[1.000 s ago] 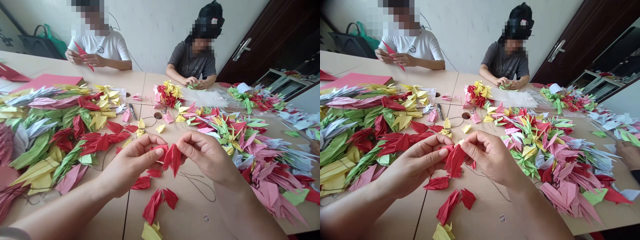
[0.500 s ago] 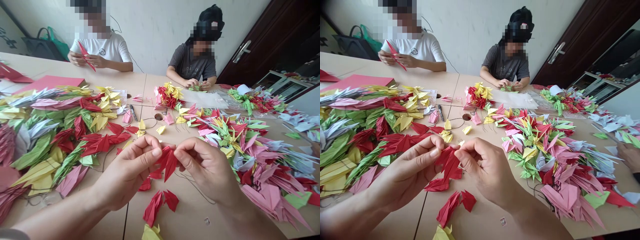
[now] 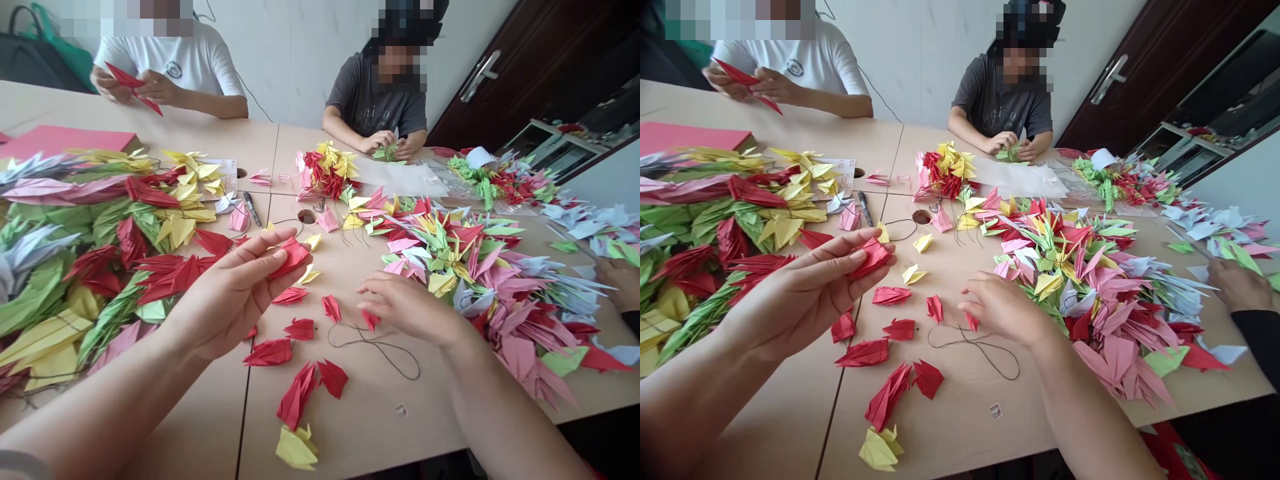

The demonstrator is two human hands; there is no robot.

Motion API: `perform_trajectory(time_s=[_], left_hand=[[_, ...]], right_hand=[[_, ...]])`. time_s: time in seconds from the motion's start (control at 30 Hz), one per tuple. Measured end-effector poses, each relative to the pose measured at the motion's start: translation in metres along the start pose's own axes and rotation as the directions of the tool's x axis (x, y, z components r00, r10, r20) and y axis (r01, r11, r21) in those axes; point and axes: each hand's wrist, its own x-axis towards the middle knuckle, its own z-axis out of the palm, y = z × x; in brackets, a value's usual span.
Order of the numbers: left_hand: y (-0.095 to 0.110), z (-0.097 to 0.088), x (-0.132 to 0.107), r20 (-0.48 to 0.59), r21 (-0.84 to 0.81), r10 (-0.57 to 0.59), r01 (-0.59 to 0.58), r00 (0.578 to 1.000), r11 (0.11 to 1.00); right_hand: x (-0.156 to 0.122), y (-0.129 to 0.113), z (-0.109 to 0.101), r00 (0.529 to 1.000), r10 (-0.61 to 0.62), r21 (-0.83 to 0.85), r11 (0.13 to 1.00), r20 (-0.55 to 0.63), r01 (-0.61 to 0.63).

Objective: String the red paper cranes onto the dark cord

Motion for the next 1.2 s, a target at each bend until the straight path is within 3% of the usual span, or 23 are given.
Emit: perform_trajectory(time_s=[0.13, 0.23, 0.4, 0.5, 0.53, 0.6, 0.7, 0.8, 0.93, 1.07, 1.2], left_hand=[[-0.007, 0.001, 0.004, -0.019, 0.082, -0.019, 0.02, 1.0, 0.996], [-0.014, 0.0, 0.003, -0.037, 0.127, -0.035, 0.04, 0.999, 0.991], [-0.027, -0.018, -0.009, 0.033, 0.264, 0.003, -0.012, 0.999, 0.965], [-0.031, -0.034, -0.016, -0.023, 0.368, 0.011, -0.002, 1.0, 0.93], [-0.032, -0.039, -0.018, -0.05, 0.397, 0.014, 0.007, 0.999, 0.918], [-0.032, -0.045, -0.021, -0.077, 0.436, 0.031, 0.006, 0.997, 0.9], [-0.033, -0.05, -0.022, -0.066, 0.465, 0.051, -0.015, 0.997, 0.885], [-0.036, -0.052, -0.022, -0.042, 0.476, 0.037, -0.013, 0.998, 0.879], [-0.043, -0.059, -0.022, -0.016, 0.533, 0.068, -0.049, 0.998, 0.844], [-0.05, -0.065, -0.025, 0.034, 0.759, 0.118, -0.102, 0.992, 0.643], [-0.054, -0.066, -0.025, 0.118, 0.855, 0.076, -0.14, 0.99, 0.499]], right_hand=[[0.012, -0.014, 0.036, 0.999, -0.014, 0.037, 0.999, -0.036, 0.015], [0.019, -0.023, 0.052, 1.0, -0.017, 0.058, 0.998, -0.018, 0.018], [0.014, -0.01, 0.048, 1.0, 0.023, 0.181, 0.983, -0.006, -0.021], [0.007, 0.005, 0.036, 0.999, 0.031, 0.278, 0.96, 0.027, -0.037], [0.005, 0.009, 0.033, 1.0, 0.03, 0.278, 0.96, 0.0, -0.029], [0.003, 0.012, 0.032, 0.987, -0.006, 0.178, 0.983, -0.159, 0.034], [0.004, 0.002, 0.044, 0.912, -0.197, -0.061, 0.98, -0.36, 0.188], [0.008, -0.018, 0.066, 0.906, -0.338, -0.096, 0.941, -0.255, 0.324], [0.012, -0.037, 0.082, 0.942, -0.317, -0.039, 0.948, -0.109, 0.315], [0.012, -0.038, 0.077, 0.977, -0.192, 0.25, 0.945, -0.095, 0.21], [0.01, -0.034, 0.074, 0.995, -0.091, 0.527, 0.845, -0.031, 0.094]])
